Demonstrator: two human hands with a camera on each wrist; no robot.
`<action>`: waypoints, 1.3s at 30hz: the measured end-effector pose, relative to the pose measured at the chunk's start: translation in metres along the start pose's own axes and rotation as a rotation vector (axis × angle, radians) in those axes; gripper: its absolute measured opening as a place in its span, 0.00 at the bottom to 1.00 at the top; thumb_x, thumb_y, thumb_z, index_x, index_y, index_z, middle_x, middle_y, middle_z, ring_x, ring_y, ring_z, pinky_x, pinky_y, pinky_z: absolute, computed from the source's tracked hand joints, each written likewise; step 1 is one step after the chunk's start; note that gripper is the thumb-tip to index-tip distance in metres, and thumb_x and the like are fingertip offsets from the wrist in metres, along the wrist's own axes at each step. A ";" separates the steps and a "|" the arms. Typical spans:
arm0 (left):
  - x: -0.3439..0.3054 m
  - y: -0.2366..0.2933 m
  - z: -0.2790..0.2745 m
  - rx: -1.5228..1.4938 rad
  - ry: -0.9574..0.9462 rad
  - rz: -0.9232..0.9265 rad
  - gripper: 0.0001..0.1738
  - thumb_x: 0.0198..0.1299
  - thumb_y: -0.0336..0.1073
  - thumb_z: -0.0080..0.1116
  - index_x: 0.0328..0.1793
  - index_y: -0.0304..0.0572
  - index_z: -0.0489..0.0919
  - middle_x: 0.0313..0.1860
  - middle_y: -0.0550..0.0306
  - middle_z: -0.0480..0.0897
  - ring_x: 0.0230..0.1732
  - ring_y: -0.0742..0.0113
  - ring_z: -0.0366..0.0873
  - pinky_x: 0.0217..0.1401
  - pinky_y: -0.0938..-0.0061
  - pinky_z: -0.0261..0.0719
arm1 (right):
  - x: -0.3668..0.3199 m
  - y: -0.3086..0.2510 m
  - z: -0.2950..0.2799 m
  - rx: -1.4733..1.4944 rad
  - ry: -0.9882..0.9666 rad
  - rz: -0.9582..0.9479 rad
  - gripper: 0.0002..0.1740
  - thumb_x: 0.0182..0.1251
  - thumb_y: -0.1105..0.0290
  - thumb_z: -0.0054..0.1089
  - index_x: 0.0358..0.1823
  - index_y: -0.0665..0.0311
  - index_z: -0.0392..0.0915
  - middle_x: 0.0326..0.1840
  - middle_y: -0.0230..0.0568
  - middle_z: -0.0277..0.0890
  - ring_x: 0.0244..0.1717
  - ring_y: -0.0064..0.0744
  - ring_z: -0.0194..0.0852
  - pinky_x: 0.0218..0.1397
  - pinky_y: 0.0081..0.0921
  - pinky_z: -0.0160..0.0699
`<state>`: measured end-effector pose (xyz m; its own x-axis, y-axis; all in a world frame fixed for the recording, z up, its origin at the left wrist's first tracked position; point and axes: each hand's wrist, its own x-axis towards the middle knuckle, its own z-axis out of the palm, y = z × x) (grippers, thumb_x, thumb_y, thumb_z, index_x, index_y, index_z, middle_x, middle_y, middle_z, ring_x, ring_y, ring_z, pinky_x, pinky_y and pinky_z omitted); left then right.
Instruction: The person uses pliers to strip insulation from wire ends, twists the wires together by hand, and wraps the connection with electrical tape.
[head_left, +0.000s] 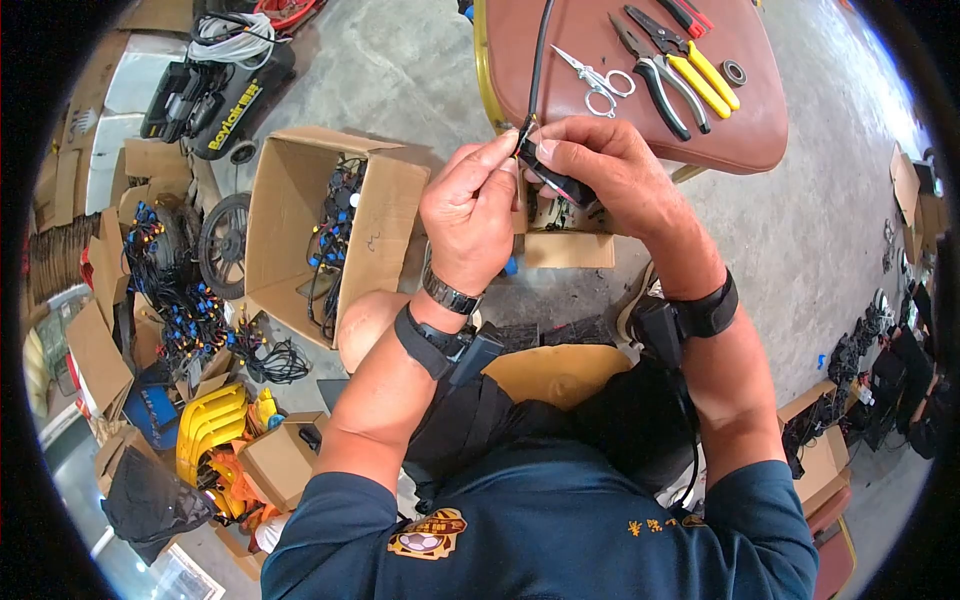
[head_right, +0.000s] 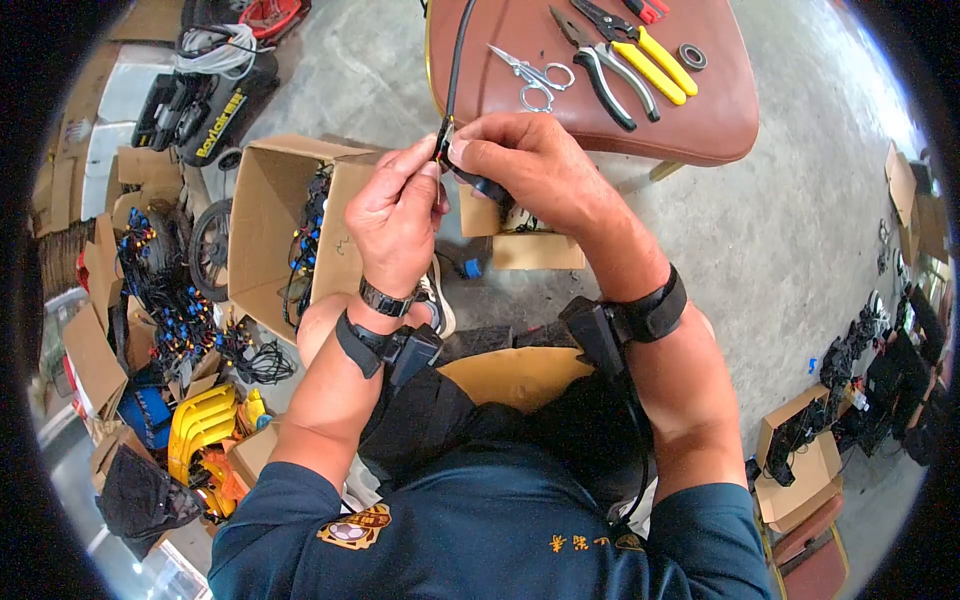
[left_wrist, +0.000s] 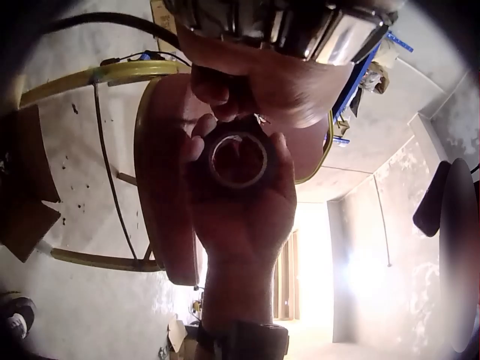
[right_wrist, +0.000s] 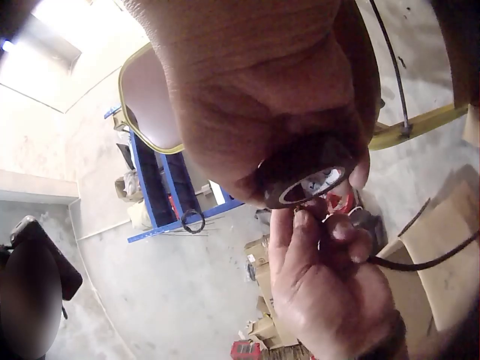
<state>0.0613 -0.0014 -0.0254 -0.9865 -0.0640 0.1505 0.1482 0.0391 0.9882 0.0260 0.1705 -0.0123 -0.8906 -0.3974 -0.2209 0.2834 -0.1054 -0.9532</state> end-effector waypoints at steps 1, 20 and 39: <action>0.002 -0.002 -0.001 0.002 0.004 0.007 0.15 0.64 0.19 0.55 0.55 0.35 0.83 0.42 0.60 0.79 0.26 0.79 0.74 0.23 0.85 0.70 | 0.000 0.000 0.001 0.006 0.002 -0.002 0.14 0.72 0.70 0.56 0.50 0.74 0.80 0.38 0.34 0.81 0.37 0.18 0.75 0.42 0.18 0.76; 0.010 0.002 -0.007 0.126 -0.006 0.068 0.14 0.62 0.18 0.56 0.51 0.33 0.85 0.42 0.58 0.83 0.34 0.78 0.77 0.35 0.84 0.75 | -0.016 -0.003 0.018 0.174 0.091 -0.147 0.32 0.57 0.77 0.70 0.63 0.65 0.68 0.48 0.37 0.75 0.49 0.24 0.74 0.49 0.25 0.79; 0.016 0.002 -0.017 0.217 -0.198 0.008 0.16 0.54 0.13 0.52 0.44 0.34 0.85 0.39 0.57 0.82 0.41 0.70 0.79 0.48 0.77 0.76 | -0.019 -0.032 0.007 -0.259 -0.112 -0.049 0.38 0.46 0.71 0.78 0.63 0.64 0.73 0.48 0.35 0.72 0.46 0.26 0.73 0.49 0.27 0.76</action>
<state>0.0465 -0.0190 -0.0209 -0.9829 0.1323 0.1283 0.1585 0.2523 0.9546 0.0364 0.1751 0.0243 -0.8520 -0.4977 -0.1626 0.1275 0.1039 -0.9864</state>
